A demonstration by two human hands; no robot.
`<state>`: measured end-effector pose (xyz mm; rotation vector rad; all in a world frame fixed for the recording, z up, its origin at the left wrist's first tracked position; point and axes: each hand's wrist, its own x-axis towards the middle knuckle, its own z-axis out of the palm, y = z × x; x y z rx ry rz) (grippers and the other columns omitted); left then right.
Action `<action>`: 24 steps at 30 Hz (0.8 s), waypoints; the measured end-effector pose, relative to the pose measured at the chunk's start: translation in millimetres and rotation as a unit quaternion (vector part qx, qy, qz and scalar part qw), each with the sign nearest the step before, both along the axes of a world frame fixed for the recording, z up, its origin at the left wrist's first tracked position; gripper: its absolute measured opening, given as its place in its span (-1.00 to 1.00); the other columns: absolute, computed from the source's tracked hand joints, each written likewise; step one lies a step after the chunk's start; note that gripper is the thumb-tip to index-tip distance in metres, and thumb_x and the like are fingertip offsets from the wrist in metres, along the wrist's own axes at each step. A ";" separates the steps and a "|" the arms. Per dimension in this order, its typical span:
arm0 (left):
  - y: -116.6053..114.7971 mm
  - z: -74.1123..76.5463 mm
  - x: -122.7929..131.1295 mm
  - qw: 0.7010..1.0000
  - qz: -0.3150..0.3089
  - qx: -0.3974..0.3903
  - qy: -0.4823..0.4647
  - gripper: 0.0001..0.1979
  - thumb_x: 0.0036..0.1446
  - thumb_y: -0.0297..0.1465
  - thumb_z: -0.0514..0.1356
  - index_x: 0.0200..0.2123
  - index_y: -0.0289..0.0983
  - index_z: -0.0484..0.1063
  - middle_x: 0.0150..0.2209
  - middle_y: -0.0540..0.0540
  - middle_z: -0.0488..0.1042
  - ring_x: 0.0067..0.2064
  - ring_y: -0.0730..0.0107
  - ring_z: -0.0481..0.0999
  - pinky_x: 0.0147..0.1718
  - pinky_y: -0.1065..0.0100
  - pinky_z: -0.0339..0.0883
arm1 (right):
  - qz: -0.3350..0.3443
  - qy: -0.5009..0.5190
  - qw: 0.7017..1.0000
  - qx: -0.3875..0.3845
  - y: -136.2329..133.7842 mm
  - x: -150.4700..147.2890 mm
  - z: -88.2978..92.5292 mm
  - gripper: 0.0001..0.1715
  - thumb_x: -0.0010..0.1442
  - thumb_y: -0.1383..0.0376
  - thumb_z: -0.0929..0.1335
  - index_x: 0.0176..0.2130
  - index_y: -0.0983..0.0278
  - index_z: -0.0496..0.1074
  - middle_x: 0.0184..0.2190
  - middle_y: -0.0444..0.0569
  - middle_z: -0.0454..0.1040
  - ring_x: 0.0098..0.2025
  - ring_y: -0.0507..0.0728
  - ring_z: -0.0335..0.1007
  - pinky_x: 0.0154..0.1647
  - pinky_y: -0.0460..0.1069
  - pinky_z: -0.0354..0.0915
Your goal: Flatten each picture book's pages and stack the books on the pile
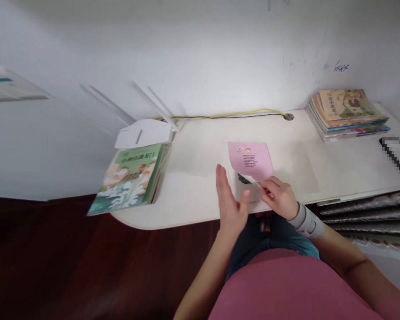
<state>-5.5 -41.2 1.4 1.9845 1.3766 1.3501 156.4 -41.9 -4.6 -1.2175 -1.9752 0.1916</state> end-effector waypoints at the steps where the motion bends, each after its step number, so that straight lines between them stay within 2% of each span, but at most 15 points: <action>1: 0.0 -1.8 8.1 1.000 -0.023 0.011 0.013 -0.22 0.24 -0.07 0.01 0.36 -0.19 -0.31 0.39 -0.29 -0.24 0.38 0.06 -0.20 0.28 -0.04 -0.12 | -0.005 0.034 0.999 -0.006 -1.7 1.3 -1.5 -0.82 0.24 0.38 0.23 -0.34 0.26 0.39 -0.40 -0.04 0.43 -0.41 0.04 0.37 -0.40 -0.07 0.32; 4: 7.1 -6.3 38.5 0.993 -0.091 0.040 0.058 -0.06 0.17 -0.02 0.08 0.36 -0.25 -0.46 0.38 -0.40 -0.34 0.38 -0.07 -0.26 0.24 -0.13 -0.07 | 0.013 0.110 0.994 -0.019 -6.9 11.8 -6.0 -0.85 0.23 0.35 0.23 -0.30 0.23 0.39 -0.37 -0.04 0.45 -0.33 0.06 0.41 -0.32 -0.04 0.37; 7: 20.4 -10.0 63.7 0.989 -0.077 0.093 0.087 -0.02 0.19 -0.11 0.12 0.34 -0.27 -0.57 0.37 -0.44 -0.43 0.37 -0.10 -0.33 0.22 -0.18 -0.08 | 0.005 0.125 0.992 -0.033 -9.7 32.7 -9.9 -0.83 0.25 0.32 0.23 -0.27 0.23 0.41 -0.33 -0.02 0.48 -0.26 0.08 0.44 -0.25 -0.01 0.39; 10: 29.7 -13.9 72.2 0.979 -0.065 0.135 0.136 -0.21 0.28 -0.34 0.02 0.35 -0.25 -0.50 0.38 -0.40 -0.37 0.38 -0.06 -0.35 0.23 -0.20 -0.11 | -0.080 0.051 0.994 -0.050 -7.8 58.6 -15.8 -0.75 0.27 0.30 0.21 -0.14 0.27 0.42 -0.22 0.06 0.51 -0.17 0.13 0.45 -0.14 0.03 0.39; 13: 31.3 -17.7 68.2 0.972 -0.078 0.150 0.163 -0.29 0.27 -0.53 -0.09 0.36 -0.29 -0.45 0.38 -0.39 -0.31 0.38 0.00 -0.33 0.23 -0.16 -0.05 | -0.176 -0.085 0.979 -0.060 -2.7 80.9 -26.3 -0.61 0.26 0.27 0.22 0.03 0.38 0.37 0.01 0.23 0.44 0.08 0.25 0.34 0.10 0.16 0.27; 15: 29.8 -18.9 64.6 0.970 -0.087 0.155 0.165 -0.29 0.26 -0.56 -0.10 0.36 -0.30 -0.45 0.38 -0.38 -0.28 0.38 0.03 -0.30 0.23 -0.13 -0.02 | -0.205 -0.147 0.965 -0.078 0.4 90.1 -32.5 -0.54 0.25 0.25 0.24 0.07 0.44 0.34 0.10 0.30 0.36 0.19 0.32 0.23 0.17 0.23 0.17; 17: 27.8 -18.2 63.6 0.968 -0.097 0.161 0.163 -0.27 0.25 -0.56 -0.07 0.36 -0.28 -0.44 0.38 -0.36 -0.28 0.38 0.04 -0.27 0.24 -0.09 0.01 | -0.213 -0.160 0.959 -0.096 1.8 93.5 -32.0 -0.53 0.27 0.22 0.23 0.07 0.44 0.34 0.12 0.31 0.35 0.20 0.33 0.21 0.19 0.26 0.13; 20: 26.0 -14.3 68.1 0.963 -0.131 0.171 0.160 -0.28 0.26 -0.57 -0.08 0.36 -0.26 -0.43 0.39 -0.32 -0.26 0.38 0.09 -0.21 0.24 -0.03 0.04 | -0.181 -0.067 0.976 -0.099 -0.7 89.2 -10.5 -0.55 0.30 0.15 0.19 0.01 0.37 0.38 0.01 0.24 0.45 0.08 0.27 0.36 0.11 0.19 0.23; 22: 25.3 -10.4 72.7 0.958 -0.159 0.177 0.160 -0.30 0.28 -0.57 -0.11 0.36 -0.21 -0.44 0.39 -0.28 -0.22 0.38 0.13 -0.17 0.24 -0.01 0.06 | -0.101 0.035 0.987 -0.119 -4.6 82.1 15.6 -0.57 0.31 0.10 0.18 -0.06 0.32 0.41 -0.15 0.13 0.53 -0.10 0.16 0.46 -0.08 0.04 0.34; 24: 24.3 -5.7 74.7 0.956 -0.179 0.172 0.156 -0.31 0.30 -0.54 -0.11 0.36 -0.19 -0.45 0.38 -0.26 -0.18 0.37 0.15 -0.14 0.24 0.00 0.08 | -0.021 0.083 0.984 -0.155 -7.8 74.5 43.0 -0.62 0.30 0.09 0.19 -0.22 0.28 0.44 -0.37 -0.03 0.52 -0.32 0.06 0.44 -0.28 -0.07 0.32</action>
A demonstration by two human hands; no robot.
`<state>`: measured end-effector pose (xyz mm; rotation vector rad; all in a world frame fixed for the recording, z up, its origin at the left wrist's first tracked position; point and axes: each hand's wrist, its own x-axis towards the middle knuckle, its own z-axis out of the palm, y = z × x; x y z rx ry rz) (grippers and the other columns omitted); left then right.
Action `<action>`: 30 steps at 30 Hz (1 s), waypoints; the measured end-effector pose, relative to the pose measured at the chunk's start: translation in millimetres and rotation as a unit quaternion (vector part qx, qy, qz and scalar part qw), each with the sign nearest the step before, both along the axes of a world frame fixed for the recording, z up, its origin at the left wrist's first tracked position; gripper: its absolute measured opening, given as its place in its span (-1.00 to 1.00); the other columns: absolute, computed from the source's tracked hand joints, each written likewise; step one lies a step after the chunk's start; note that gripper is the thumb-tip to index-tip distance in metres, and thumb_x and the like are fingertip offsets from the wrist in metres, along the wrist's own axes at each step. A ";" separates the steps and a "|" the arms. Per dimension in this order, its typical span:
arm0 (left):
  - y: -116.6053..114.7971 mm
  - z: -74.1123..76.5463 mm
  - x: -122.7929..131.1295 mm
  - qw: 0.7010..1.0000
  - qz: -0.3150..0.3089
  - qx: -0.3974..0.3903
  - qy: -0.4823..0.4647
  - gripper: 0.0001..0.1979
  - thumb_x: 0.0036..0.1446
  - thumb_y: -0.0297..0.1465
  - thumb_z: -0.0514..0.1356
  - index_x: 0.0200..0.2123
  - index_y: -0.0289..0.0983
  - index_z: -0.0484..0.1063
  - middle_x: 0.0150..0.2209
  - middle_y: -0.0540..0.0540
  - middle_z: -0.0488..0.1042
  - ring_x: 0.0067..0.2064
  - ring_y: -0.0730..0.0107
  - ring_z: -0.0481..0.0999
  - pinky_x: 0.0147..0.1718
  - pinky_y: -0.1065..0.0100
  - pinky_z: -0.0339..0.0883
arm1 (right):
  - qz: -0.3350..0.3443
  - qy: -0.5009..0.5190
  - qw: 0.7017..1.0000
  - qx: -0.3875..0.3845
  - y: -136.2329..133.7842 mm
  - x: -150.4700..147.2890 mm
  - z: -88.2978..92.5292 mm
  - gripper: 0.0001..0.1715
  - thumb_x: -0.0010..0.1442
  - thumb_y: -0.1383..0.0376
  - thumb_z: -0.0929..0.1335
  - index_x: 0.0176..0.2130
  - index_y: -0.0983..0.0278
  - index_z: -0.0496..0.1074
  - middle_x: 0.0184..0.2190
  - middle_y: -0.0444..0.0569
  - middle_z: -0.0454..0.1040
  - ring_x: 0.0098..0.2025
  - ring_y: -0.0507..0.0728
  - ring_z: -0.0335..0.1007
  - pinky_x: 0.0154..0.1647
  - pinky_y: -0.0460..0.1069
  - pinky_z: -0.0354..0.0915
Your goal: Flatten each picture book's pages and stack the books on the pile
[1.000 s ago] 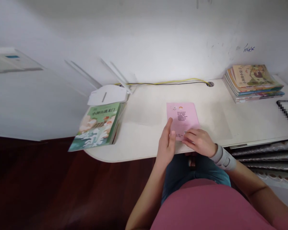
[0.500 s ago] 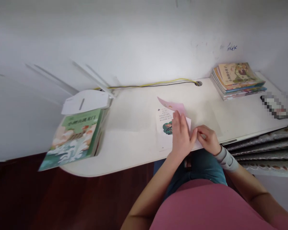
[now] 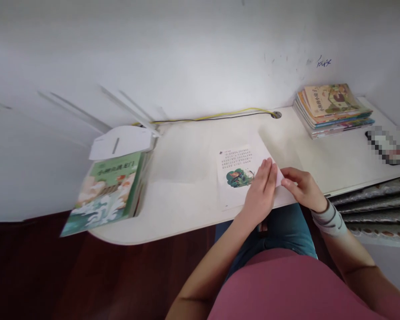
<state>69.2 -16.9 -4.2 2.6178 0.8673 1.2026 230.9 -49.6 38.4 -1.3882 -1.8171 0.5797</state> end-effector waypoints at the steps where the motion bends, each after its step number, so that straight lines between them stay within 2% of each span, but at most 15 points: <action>1: -1.0 2.7 -1.1 1.000 -0.005 -0.007 -0.002 -0.31 0.30 -0.51 -0.10 0.36 -0.19 -0.45 0.38 -0.27 -0.16 0.37 0.16 -0.12 0.23 0.02 0.09 | 0.006 0.000 1.000 -0.013 -0.4 -3.3 11.5 -0.63 0.29 0.10 0.21 -0.34 0.28 0.43 -0.49 -0.10 0.46 -0.43 0.02 0.37 -0.37 -0.09 0.27; 3: -4.5 8.5 -8.1 1.000 -0.005 -0.017 -0.013 -0.29 0.30 -0.42 -0.02 0.36 -0.23 -0.41 0.37 -0.30 -0.12 0.37 0.14 -0.09 0.23 0.03 0.10 | 0.014 0.006 0.999 -0.040 2.0 -8.3 26.3 -0.62 0.26 0.12 0.24 -0.50 0.27 0.36 -0.62 -0.18 0.33 -0.55 -0.03 0.22 -0.48 -0.11 0.17; 5: -10.4 13.3 -20.4 0.999 0.011 -0.016 -0.038 -0.21 0.26 -0.32 0.08 0.36 -0.26 -0.37 0.37 -0.34 -0.12 0.37 0.07 -0.09 0.23 -0.01 0.07 | 0.024 0.046 0.996 -0.074 8.0 -12.7 29.8 -0.62 0.22 0.13 0.27 -0.54 0.27 0.34 -0.65 -0.20 0.31 -0.57 -0.04 0.18 -0.51 -0.11 0.13; 7: -17.7 15.2 -33.8 0.996 0.042 -0.011 -0.073 -0.17 0.21 -0.27 0.14 0.36 -0.25 -0.32 0.37 -0.35 -0.13 0.36 0.01 -0.09 0.23 -0.06 0.04 | 0.034 0.106 0.988 -0.105 14.8 -19.7 24.9 -0.62 0.18 0.09 0.31 -0.53 0.27 0.34 -0.64 -0.18 0.35 -0.57 -0.04 0.22 -0.52 -0.11 0.15; 10: -26.2 10.3 -46.6 0.988 0.093 -0.047 -0.115 -0.20 0.21 -0.31 0.13 0.36 -0.20 -0.29 0.37 -0.32 -0.15 0.37 0.04 -0.09 0.23 -0.05 0.04 | 0.035 0.176 0.976 -0.127 19.8 -38.1 13.1 -0.56 0.14 0.01 0.34 -0.56 0.26 0.28 -0.64 -0.17 0.38 -0.57 -0.02 0.28 -0.53 -0.12 0.19; 14: -21.8 -3.7 -43.4 0.987 0.069 -0.110 -0.090 -0.19 0.22 -0.39 0.08 0.36 -0.24 -0.40 0.38 -0.34 -0.22 0.38 0.07 -0.15 0.24 -0.03 0.02 | 0.076 0.190 0.973 -0.111 16.1 -54.9 1.6 -0.50 0.24 -0.03 0.23 -0.52 0.25 0.33 -0.59 -0.11 0.46 -0.50 0.02 0.41 -0.46 -0.09 0.30; 16: -14.3 -8.2 -36.7 0.994 0.044 -0.083 -0.059 -0.22 0.24 -0.45 0.02 0.36 -0.26 -0.44 0.38 -0.35 -0.26 0.38 0.06 -0.21 0.23 -0.07 0.00 | 0.050 0.132 0.989 -0.048 14.4 -46.2 -6.4 -0.49 0.32 0.02 0.14 -0.43 0.26 0.41 -0.48 -0.05 0.52 -0.39 0.06 0.46 -0.32 -0.04 0.36; 18: -6.9 -9.4 -28.0 0.999 0.035 -0.030 -0.019 -0.27 0.25 -0.51 -0.04 0.36 -0.24 -0.40 0.38 -0.33 -0.23 0.38 0.05 -0.26 0.23 -0.11 -0.01 | -0.048 0.014 0.998 0.032 13.4 -25.3 -20.2 -0.52 0.34 0.08 0.11 -0.27 0.27 0.46 -0.27 0.07 0.56 -0.18 0.13 0.48 -0.09 0.05 0.35; 19: -4.2 -9.0 -23.1 0.999 0.032 -0.003 0.008 -0.30 0.25 -0.54 -0.05 0.37 -0.23 -0.33 0.38 -0.31 -0.18 0.38 0.05 -0.29 0.23 -0.13 -0.02 | -0.108 -0.066 0.990 0.060 12.5 -12.4 -29.4 -0.54 0.34 0.09 0.13 -0.18 0.30 0.46 -0.14 0.14 0.54 -0.05 0.19 0.44 0.03 0.12 0.29; 21: -1.0 -7.0 -12.0 0.996 0.032 0.035 0.076 -0.37 0.24 -0.56 -0.04 0.35 -0.23 -0.13 0.35 -0.27 -0.02 0.38 0.05 -0.32 0.24 -0.16 -0.05 | -0.187 -0.215 0.957 0.046 9.0 12.8 -49.9 -0.51 0.31 0.10 0.18 0.01 0.38 0.39 0.08 0.29 0.39 0.17 0.31 0.26 0.17 0.25 0.13; 23: -0.6 -5.3 0.0 0.988 0.036 0.037 0.147 -0.46 0.23 -0.57 -0.03 0.28 -0.27 0.09 0.31 -0.26 0.09 0.38 0.02 -0.28 0.23 -0.20 -0.07 | -0.195 -0.300 0.934 0.020 4.1 30.9 -68.4 -0.43 0.29 0.09 0.20 0.11 0.44 0.30 0.16 0.35 0.29 0.25 0.34 0.14 0.20 0.28 0.09; 25: -1.6 -4.9 11.6 0.978 0.041 0.014 0.206 -0.52 0.23 -0.56 -0.03 0.21 -0.32 0.22 0.29 -0.27 0.14 0.36 -0.07 -0.17 0.20 -0.28 -0.05 | -0.186 -0.334 0.924 0.007 -0.2 39.5 -80.6 -0.40 0.29 0.11 0.21 0.15 0.46 0.27 0.19 0.34 0.26 0.27 0.32 0.11 0.21 0.25 0.09; 30: -2.3 -10.1 32.3 0.962 0.061 -0.026 0.265 -0.57 0.23 -0.56 -0.04 0.13 -0.36 0.34 0.27 -0.28 0.17 0.32 -0.23 -0.02 0.11 -0.45 -0.05 | -0.179 -0.336 0.925 0.008 -2.1 39.2 -84.5 -0.46 0.29 0.18 0.20 0.16 0.44 0.26 0.20 0.29 0.26 0.27 0.28 0.12 0.22 0.21 0.08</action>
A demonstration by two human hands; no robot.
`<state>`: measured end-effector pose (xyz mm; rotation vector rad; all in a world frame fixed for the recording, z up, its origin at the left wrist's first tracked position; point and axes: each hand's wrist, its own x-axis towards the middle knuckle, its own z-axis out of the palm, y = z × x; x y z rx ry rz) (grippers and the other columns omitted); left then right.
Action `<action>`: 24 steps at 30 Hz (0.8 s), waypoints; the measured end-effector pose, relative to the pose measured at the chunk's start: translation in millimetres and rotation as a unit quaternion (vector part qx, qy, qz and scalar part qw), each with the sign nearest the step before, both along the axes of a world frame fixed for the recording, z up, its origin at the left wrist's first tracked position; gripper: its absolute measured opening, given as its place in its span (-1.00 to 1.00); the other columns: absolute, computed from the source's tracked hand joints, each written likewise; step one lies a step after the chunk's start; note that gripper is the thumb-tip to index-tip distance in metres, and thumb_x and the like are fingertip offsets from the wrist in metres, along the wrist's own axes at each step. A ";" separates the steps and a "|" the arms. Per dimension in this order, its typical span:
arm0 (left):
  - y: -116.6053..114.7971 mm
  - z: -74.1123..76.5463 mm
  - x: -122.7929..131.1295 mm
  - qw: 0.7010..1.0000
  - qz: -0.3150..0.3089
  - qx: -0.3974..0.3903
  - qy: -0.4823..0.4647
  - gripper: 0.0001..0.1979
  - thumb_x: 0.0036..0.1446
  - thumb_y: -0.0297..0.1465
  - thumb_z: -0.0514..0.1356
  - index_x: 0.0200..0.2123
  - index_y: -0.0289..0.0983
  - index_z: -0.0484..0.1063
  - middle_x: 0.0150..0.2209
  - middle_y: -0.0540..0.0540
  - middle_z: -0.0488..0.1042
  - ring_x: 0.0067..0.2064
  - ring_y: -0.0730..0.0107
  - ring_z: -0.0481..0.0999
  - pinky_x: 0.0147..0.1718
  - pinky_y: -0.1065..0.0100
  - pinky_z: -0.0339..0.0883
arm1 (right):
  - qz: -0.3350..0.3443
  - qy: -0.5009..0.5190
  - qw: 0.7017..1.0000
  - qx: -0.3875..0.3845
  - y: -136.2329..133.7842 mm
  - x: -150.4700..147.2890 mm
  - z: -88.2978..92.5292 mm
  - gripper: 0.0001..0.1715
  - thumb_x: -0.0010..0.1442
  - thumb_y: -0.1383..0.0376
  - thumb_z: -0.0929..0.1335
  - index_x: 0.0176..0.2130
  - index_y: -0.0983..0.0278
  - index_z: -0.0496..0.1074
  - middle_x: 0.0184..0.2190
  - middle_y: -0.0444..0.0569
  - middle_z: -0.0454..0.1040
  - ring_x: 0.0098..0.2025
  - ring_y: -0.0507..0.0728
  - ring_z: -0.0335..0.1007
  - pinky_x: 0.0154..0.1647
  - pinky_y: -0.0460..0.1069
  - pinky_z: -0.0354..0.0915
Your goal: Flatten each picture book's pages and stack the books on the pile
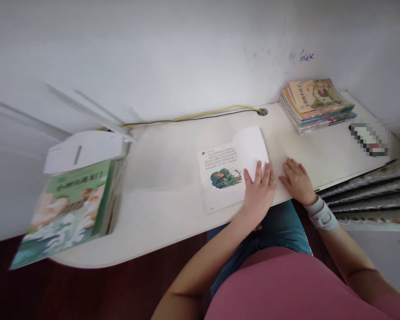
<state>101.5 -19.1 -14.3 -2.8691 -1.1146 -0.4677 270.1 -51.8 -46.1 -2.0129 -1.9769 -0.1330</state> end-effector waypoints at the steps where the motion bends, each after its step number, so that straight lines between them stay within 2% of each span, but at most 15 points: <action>1: 0.3 -1.2 2.5 1.000 0.005 -0.004 0.003 -0.57 0.23 -0.56 -0.04 0.13 -0.35 0.35 0.26 -0.28 0.18 0.32 -0.23 -0.01 0.11 -0.46 -0.06 | -0.001 0.004 1.000 0.002 0.3 -0.5 0.9 -0.48 0.30 0.20 0.19 0.16 0.42 0.26 0.20 0.28 0.27 0.27 0.27 0.12 0.22 0.21 0.08; 9: 2.0 -3.4 9.6 1.000 0.005 -0.001 0.023 -0.59 0.23 -0.55 -0.03 0.11 -0.40 0.37 0.24 -0.32 0.22 0.31 -0.29 0.01 0.07 -0.51 -0.07 | -0.004 0.046 0.999 0.019 1.2 -0.4 0.7 -0.51 0.30 0.29 0.15 0.14 0.44 0.29 0.18 0.25 0.30 0.26 0.27 0.15 0.22 0.21 0.10; 12: 1.8 -3.4 7.3 1.000 -0.003 -0.001 0.027 -0.58 0.23 -0.55 -0.04 0.11 -0.38 0.37 0.23 -0.31 0.25 0.31 -0.27 0.03 0.08 -0.50 -0.07 | -0.006 0.064 0.998 0.023 1.6 0.5 0.2 -0.50 0.29 0.32 0.13 0.16 0.39 0.28 0.17 0.22 0.32 0.25 0.24 0.16 0.22 0.22 0.11; 17: 1.1 -4.1 8.1 0.999 -0.011 -0.018 0.026 -0.56 0.23 -0.55 -0.04 0.14 -0.32 0.35 0.22 -0.29 0.27 0.30 -0.25 0.06 0.08 -0.50 -0.08 | -0.006 0.089 0.995 0.037 1.3 3.6 -1.1 -0.45 0.28 0.38 0.07 0.21 0.45 0.20 0.14 0.26 0.34 0.24 0.23 0.19 0.21 0.21 0.14; 21: 0.8 -3.7 13.1 0.999 -0.012 -0.042 0.023 -0.54 0.24 -0.54 -0.05 0.17 -0.25 0.31 0.22 -0.26 0.28 0.29 -0.21 0.09 0.08 -0.51 -0.09 | -0.007 0.096 0.994 0.049 1.5 2.5 -1.5 -0.46 0.30 0.27 0.12 0.20 0.42 0.22 0.14 0.28 0.34 0.23 0.27 0.19 0.20 0.26 0.14; 24: -0.2 -3.8 16.7 0.998 -0.012 -0.042 0.045 -0.54 0.25 -0.54 -0.10 0.19 -0.31 0.28 0.24 -0.29 0.24 0.29 -0.16 0.12 0.10 -0.43 -0.04 | -0.005 0.085 0.995 0.043 1.8 0.9 -0.8 -0.48 0.30 0.23 0.14 0.16 0.41 0.27 0.13 0.28 0.35 0.23 0.28 0.19 0.20 0.25 0.14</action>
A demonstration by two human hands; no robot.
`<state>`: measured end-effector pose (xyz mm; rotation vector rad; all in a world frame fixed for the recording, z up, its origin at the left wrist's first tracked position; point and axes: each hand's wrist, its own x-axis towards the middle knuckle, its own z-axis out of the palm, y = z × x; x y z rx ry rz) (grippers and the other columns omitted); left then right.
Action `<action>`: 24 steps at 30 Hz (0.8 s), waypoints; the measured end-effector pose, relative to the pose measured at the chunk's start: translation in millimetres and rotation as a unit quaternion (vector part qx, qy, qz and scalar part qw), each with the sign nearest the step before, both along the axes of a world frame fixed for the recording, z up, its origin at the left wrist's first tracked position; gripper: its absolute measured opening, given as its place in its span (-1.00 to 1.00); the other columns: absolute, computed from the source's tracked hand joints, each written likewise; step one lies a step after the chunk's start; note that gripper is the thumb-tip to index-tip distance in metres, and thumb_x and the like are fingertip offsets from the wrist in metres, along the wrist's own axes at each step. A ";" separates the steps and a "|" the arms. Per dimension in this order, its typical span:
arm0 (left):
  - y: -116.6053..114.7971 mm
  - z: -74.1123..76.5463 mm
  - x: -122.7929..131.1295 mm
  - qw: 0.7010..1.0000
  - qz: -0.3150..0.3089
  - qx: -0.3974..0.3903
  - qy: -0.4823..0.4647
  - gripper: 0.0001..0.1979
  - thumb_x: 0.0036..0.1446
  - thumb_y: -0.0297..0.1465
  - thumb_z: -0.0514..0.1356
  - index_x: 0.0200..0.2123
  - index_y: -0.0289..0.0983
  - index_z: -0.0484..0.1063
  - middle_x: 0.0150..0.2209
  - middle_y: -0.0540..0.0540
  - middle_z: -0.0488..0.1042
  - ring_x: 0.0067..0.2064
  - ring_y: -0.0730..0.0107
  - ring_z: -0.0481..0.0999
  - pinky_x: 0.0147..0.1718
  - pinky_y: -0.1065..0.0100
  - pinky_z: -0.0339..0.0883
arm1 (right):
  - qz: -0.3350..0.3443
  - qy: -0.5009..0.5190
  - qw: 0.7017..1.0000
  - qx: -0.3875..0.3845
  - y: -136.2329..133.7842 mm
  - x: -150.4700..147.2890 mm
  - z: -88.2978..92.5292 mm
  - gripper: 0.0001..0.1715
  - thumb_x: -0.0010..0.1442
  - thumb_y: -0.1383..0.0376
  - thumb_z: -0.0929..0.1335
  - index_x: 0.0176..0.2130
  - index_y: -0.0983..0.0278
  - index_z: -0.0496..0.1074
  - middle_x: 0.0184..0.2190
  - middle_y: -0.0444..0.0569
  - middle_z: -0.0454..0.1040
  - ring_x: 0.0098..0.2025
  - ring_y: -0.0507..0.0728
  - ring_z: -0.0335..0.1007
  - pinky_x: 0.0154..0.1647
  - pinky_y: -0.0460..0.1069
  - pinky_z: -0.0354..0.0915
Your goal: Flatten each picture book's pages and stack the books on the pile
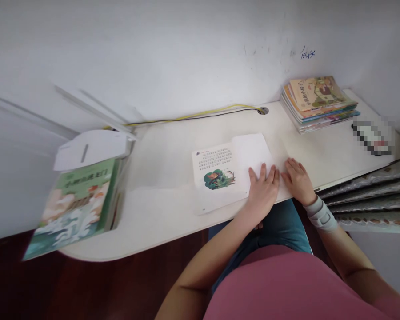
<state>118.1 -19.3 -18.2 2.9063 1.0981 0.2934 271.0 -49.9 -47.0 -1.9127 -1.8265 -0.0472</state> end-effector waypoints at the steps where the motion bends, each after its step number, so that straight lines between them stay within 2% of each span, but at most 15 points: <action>1: -0.6 -0.5 1.2 1.000 -0.003 0.001 0.011 -0.53 0.26 -0.55 -0.12 0.19 -0.37 0.27 0.24 -0.32 0.23 0.28 -0.13 0.14 0.13 -0.37 0.00 | 0.000 -0.005 1.000 -0.002 0.0 -0.3 0.3 -0.49 0.31 0.24 0.14 0.15 0.42 0.28 0.13 0.28 0.35 0.23 0.28 0.19 0.20 0.24 0.14; 6: -6.6 -7.2 8.2 1.000 0.000 0.009 0.022 -0.56 0.23 -0.59 -0.12 0.13 -0.60 0.28 0.17 -0.52 0.27 0.26 -0.01 0.22 0.17 -0.06 0.12 | 0.000 -0.035 0.999 -0.007 0.6 -0.5 1.2 -0.50 0.32 0.23 0.14 0.12 0.45 0.31 0.14 0.29 0.34 0.24 0.28 0.17 0.20 0.21 0.13; 11: -19.2 -16.2 10.9 0.999 -0.014 0.038 0.028 -0.58 0.22 -0.59 -0.12 0.08 -0.59 0.32 0.12 -0.52 0.33 0.21 0.04 0.30 0.14 0.06 0.22 | -0.012 -0.059 0.998 -0.018 2.7 -1.2 -1.0 -0.52 0.31 0.26 0.15 0.10 0.46 0.32 0.15 0.29 0.32 0.25 0.27 0.15 0.20 0.19 0.11; 14: -15.2 -13.1 4.7 0.998 -0.052 0.014 0.023 -0.59 0.25 -0.55 -0.10 0.08 -0.58 0.32 0.12 -0.51 0.34 0.20 0.07 0.31 0.14 0.09 0.22 | -0.010 -0.066 0.998 -0.018 1.5 -1.5 -2.0 -0.53 0.30 0.27 0.15 0.11 0.44 0.31 0.15 0.28 0.32 0.25 0.28 0.14 0.19 0.20 0.13; 17: 13.0 1.6 -4.7 0.989 -0.139 -0.041 0.030 -0.60 0.30 -0.41 -0.07 0.07 -0.52 0.35 0.10 -0.44 0.38 0.18 0.15 0.35 0.14 0.18 0.21 | -0.008 -0.092 0.996 -0.022 -0.7 -2.1 5.0 -0.55 0.30 0.28 0.16 0.09 0.43 0.33 0.14 0.27 0.34 0.22 0.29 0.18 0.17 0.18 0.14; 18: 26.7 7.7 -7.1 0.987 -0.147 -0.048 0.031 -0.59 0.31 -0.37 -0.07 0.08 -0.47 0.35 0.12 -0.39 0.38 0.19 0.16 0.34 0.16 0.16 0.19 | -0.008 -0.104 0.994 -0.030 -0.2 -2.4 10.0 -0.57 0.30 0.28 0.17 0.06 0.43 0.35 0.13 0.27 0.35 0.20 0.29 0.20 0.16 0.17 0.15; 19: 41.1 13.4 -8.8 0.991 -0.122 -0.041 0.026 -0.59 0.32 -0.35 -0.07 0.11 -0.40 0.33 0.16 -0.34 0.34 0.23 0.13 0.28 0.19 0.08 0.13 | -0.010 -0.117 0.992 -0.043 1.4 -2.7 16.3 -0.60 0.30 0.27 0.18 0.01 0.42 0.38 0.10 0.26 0.37 0.17 0.30 0.24 0.14 0.15 0.17; 22: 78.0 22.9 -8.8 0.999 0.005 -0.030 0.032 -0.49 0.28 -0.20 0.01 0.20 -0.34 0.24 0.30 -0.34 0.11 0.33 -0.19 -0.01 0.17 -0.30 -0.09 | -0.021 -0.148 0.983 -0.106 16.3 -3.4 38.9 -0.66 0.31 0.23 0.20 -0.17 0.35 0.46 -0.08 0.21 0.48 -0.03 0.28 0.39 -0.03 0.11 0.25; 24: 90.4 21.3 -6.2 0.996 0.036 -0.060 0.060 -0.38 0.24 -0.11 0.04 0.24 -0.38 0.18 0.31 -0.38 0.06 0.32 -0.31 -0.03 0.14 -0.37 -0.13 | -0.018 -0.157 0.978 -0.138 33.1 -4.1 51.7 -0.68 0.31 0.21 0.20 -0.16 0.32 0.45 -0.16 0.17 0.50 -0.14 0.24 0.42 -0.16 0.07 0.28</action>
